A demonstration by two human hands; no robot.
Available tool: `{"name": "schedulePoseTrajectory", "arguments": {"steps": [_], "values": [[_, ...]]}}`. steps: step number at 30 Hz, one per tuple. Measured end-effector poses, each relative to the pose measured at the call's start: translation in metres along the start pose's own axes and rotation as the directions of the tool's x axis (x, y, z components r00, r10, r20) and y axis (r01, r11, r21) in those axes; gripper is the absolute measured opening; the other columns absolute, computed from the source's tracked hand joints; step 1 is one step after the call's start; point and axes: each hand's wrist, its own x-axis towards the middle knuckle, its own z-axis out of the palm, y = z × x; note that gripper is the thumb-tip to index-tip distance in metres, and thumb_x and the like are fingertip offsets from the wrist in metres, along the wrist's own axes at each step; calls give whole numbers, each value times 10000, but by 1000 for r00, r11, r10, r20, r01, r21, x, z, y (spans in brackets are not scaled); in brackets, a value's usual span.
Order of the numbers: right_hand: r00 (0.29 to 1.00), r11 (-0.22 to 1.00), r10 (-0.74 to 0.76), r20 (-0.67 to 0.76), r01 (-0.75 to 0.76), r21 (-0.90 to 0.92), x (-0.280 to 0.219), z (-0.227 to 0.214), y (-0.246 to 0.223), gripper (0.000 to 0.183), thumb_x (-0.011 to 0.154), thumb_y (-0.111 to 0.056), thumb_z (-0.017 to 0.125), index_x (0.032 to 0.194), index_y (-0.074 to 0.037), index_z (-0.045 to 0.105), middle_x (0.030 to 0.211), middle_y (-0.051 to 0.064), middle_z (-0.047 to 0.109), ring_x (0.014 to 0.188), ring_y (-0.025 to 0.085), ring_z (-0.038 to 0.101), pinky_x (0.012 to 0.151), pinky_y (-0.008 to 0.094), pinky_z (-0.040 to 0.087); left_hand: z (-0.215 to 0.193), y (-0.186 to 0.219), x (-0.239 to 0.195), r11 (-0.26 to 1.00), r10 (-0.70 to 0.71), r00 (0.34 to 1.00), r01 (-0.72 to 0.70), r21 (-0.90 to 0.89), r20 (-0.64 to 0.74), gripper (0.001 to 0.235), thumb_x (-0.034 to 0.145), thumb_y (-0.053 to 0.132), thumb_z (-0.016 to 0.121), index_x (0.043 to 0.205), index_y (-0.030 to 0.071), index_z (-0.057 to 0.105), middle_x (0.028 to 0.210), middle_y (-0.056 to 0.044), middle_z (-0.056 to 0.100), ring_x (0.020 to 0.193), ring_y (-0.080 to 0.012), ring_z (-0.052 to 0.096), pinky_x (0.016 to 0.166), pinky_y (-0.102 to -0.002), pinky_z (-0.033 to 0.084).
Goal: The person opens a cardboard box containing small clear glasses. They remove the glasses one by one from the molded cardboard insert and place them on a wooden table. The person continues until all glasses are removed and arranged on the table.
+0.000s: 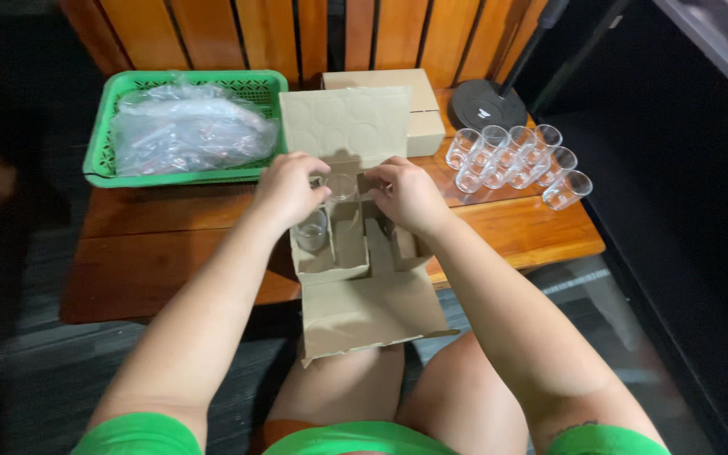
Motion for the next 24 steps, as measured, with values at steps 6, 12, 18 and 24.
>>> {"name": "schedulePoseTrajectory", "arguments": {"steps": [6,12,18,24], "values": [[990,989,71,122,-54,-138,16,18,-10,336,837,-138,786,1171,-132,748,1118,100,713,1001,307,739,866,422,620,2,3,2,997,68,995,-70,28,75,419,833,304,779,1244,234,736,1298,-12,669,1299,-292,571,1042,-532,481],[979,987,43,199,-10,-163,33,43,15,442,788,-182,784,1220,-121,708,1164,135,679,1078,374,706,902,482,614,12,-2,12,997,58,988,-64,34,145,473,837,274,743,1292,148,718,1315,-77,666,1306,-337,567,1038,-570,475],[954,987,101,282,-60,-149,46,43,8,516,762,-109,765,1276,-94,718,1239,157,656,1116,358,705,909,424,614,19,-5,19,997,33,983,-44,55,180,517,817,319,731,1301,139,715,1320,-91,664,1313,-345,559,1039,-579,476],[941,984,153,301,-116,-138,45,32,-5,558,709,-162,751,1264,-110,722,1236,185,619,1113,406,688,938,498,611,17,-5,21,996,16,979,-32,79,203,546,817,358,735,1315,136,707,1327,-92,661,1321,-349,555,1058,-578,462]]}}
